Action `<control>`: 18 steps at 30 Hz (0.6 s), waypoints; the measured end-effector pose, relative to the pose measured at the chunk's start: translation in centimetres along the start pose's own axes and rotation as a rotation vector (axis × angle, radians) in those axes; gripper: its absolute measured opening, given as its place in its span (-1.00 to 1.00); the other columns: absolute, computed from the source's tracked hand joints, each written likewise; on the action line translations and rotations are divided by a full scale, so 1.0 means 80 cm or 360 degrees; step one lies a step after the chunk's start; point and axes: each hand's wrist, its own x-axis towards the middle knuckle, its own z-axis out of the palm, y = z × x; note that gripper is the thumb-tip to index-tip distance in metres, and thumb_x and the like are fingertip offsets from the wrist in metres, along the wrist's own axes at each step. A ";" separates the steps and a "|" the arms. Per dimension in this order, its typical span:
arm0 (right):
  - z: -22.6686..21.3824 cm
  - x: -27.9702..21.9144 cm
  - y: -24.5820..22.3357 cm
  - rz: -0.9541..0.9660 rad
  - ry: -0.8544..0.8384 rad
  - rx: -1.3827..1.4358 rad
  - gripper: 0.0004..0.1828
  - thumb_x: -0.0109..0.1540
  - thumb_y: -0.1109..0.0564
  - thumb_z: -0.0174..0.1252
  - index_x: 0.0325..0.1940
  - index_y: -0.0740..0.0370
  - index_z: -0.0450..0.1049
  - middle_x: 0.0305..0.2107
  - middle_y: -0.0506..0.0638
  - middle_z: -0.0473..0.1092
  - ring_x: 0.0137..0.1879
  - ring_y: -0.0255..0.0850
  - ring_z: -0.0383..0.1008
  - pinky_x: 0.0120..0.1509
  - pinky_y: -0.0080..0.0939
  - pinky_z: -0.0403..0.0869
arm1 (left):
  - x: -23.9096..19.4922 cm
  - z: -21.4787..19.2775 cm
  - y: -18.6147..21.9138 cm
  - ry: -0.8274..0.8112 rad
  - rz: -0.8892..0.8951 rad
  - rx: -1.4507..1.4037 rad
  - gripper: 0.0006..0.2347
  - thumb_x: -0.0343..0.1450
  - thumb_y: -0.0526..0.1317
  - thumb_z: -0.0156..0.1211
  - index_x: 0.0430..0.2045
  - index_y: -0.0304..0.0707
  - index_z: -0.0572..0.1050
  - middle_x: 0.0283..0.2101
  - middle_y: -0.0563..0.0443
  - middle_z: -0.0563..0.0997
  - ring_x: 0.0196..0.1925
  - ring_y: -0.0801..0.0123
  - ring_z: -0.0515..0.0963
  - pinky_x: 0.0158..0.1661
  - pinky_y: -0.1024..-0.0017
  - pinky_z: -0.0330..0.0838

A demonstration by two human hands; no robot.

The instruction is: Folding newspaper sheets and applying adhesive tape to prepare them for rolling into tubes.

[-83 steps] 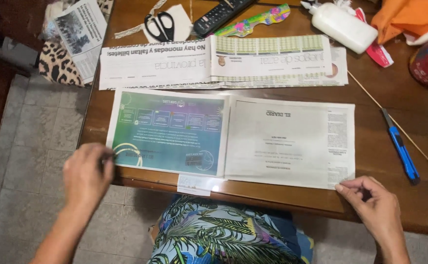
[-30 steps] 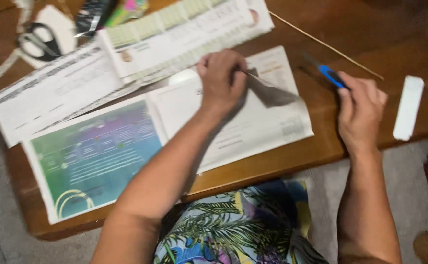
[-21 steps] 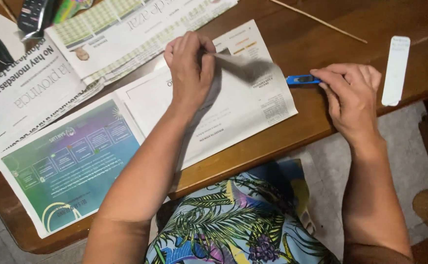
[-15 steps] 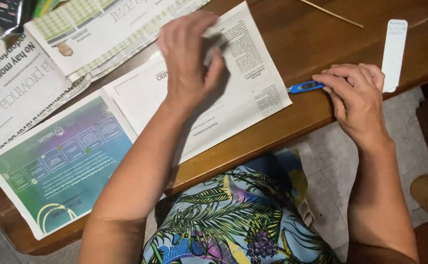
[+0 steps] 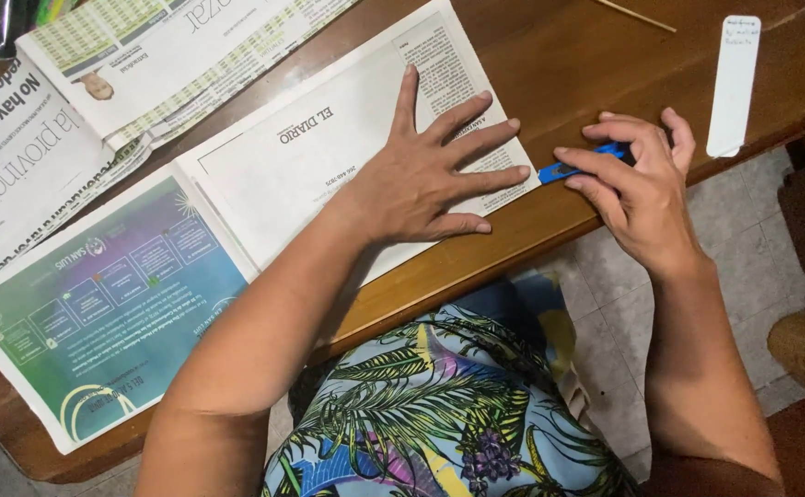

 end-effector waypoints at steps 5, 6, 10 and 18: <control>0.006 -0.005 0.003 0.0010 0.0028 0.0053 -0.82 0.29 0.20 0.10 -0.02 0.08 0.47 -0.12 0.07 0.30 0.17 0.05 0.32 0.41 0.12 -0.17 | 0.001 0.004 0.002 -0.0068 -0.0051 0.0044 -0.50 0.43 0.29 -0.17 0.21 0.31 -0.01 0.31 0.07 0.09 0.35 0.04 0.06 0.05 -0.47 -0.39; 0.007 -0.007 0.004 0.0001 0.0049 0.0062 -0.82 0.30 0.23 0.09 -0.03 0.07 0.48 -0.16 0.06 0.29 0.14 0.05 0.34 0.42 0.14 -0.17 | 0.001 0.004 0.002 -0.0093 -0.0068 0.0044 -0.50 0.43 0.29 -0.21 0.21 0.33 -0.04 0.32 0.09 0.07 0.36 0.06 0.05 0.06 -0.45 -0.41; 0.011 -0.011 0.010 -0.0060 0.0075 0.0067 -0.82 0.29 0.27 0.10 -0.03 0.14 0.48 -0.18 0.07 0.30 0.09 0.05 0.37 0.43 0.16 -0.12 | 0.001 0.005 0.001 -0.0162 -0.0086 0.0053 -0.51 0.42 0.31 -0.33 0.22 0.36 -0.10 0.34 0.11 0.02 0.38 0.07 0.02 0.06 -0.43 -0.45; 0.008 -0.019 0.010 -0.0123 0.0093 -0.0087 -0.84 0.31 0.21 0.08 -0.03 0.12 0.49 -0.23 0.06 0.25 -0.03 -0.04 0.31 0.28 0.12 0.06 | 0.003 0.003 0.002 -0.0202 -0.0117 -0.0023 -0.52 0.40 0.29 -0.41 0.21 0.36 -0.05 0.33 0.13 0.02 0.37 0.07 -0.02 0.07 -0.40 -0.51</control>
